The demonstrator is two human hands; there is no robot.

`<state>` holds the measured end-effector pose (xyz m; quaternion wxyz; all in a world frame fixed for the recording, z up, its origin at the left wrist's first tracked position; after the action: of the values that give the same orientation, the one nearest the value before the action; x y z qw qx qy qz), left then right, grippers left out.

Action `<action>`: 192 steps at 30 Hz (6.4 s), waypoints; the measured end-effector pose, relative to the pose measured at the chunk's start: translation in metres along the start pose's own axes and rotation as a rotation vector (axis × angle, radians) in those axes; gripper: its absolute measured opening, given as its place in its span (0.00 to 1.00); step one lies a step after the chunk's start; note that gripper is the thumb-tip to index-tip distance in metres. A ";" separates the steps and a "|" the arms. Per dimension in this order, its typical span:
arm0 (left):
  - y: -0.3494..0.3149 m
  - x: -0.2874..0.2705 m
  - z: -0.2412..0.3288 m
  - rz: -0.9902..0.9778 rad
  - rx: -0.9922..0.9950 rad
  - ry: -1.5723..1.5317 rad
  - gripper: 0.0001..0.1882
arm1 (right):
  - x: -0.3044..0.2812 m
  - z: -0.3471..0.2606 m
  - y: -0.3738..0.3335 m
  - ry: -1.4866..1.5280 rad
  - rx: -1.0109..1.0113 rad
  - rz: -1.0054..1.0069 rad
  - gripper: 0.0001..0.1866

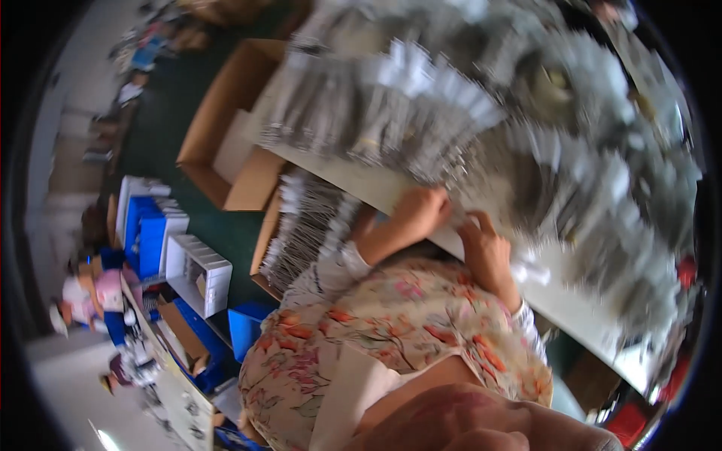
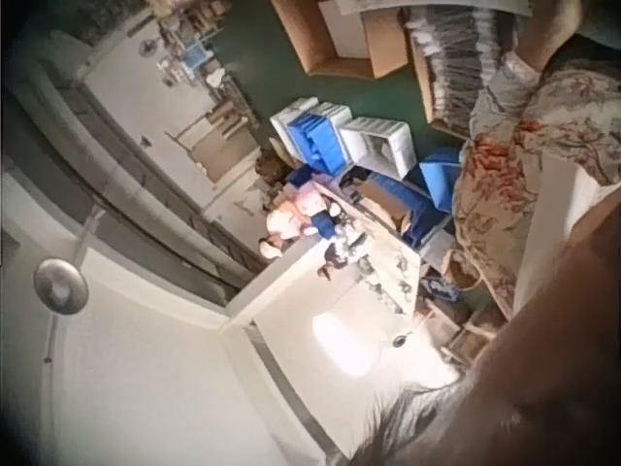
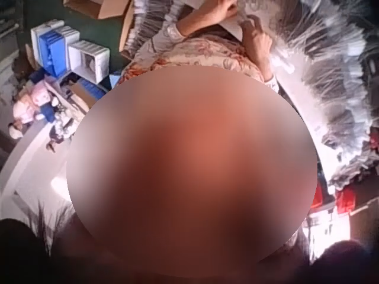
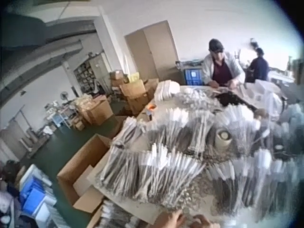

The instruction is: Assembling small industrial brushes by attaching circular rings to the wire base.

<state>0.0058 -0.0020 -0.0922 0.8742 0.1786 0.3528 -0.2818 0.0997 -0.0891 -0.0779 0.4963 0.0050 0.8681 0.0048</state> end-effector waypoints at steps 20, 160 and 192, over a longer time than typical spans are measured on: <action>-0.017 -0.017 0.037 -0.488 -0.023 -0.911 0.12 | -0.054 -0.031 0.001 0.534 -0.049 0.135 0.03; 0.312 -0.262 -0.353 0.123 -0.553 0.548 0.23 | -0.279 0.189 0.026 0.437 0.227 0.359 0.10; 0.358 -0.086 0.001 0.038 -0.236 -0.096 0.07 | -0.379 0.420 -0.042 -0.374 0.689 0.680 0.12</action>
<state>0.1771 0.3073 0.0110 0.9102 0.0673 0.3379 -0.2299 0.6541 -0.1351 0.0347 0.5828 0.4507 0.6652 -0.1211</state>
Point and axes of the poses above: each hand's wrist, its own y-axis towards the middle knuckle, its own x-axis out of the palm, z = x × y, the point moved 9 cm from there along y, towards the middle knuckle, and after that the axes turned 1 degree about -z, right-handed, at the moved point
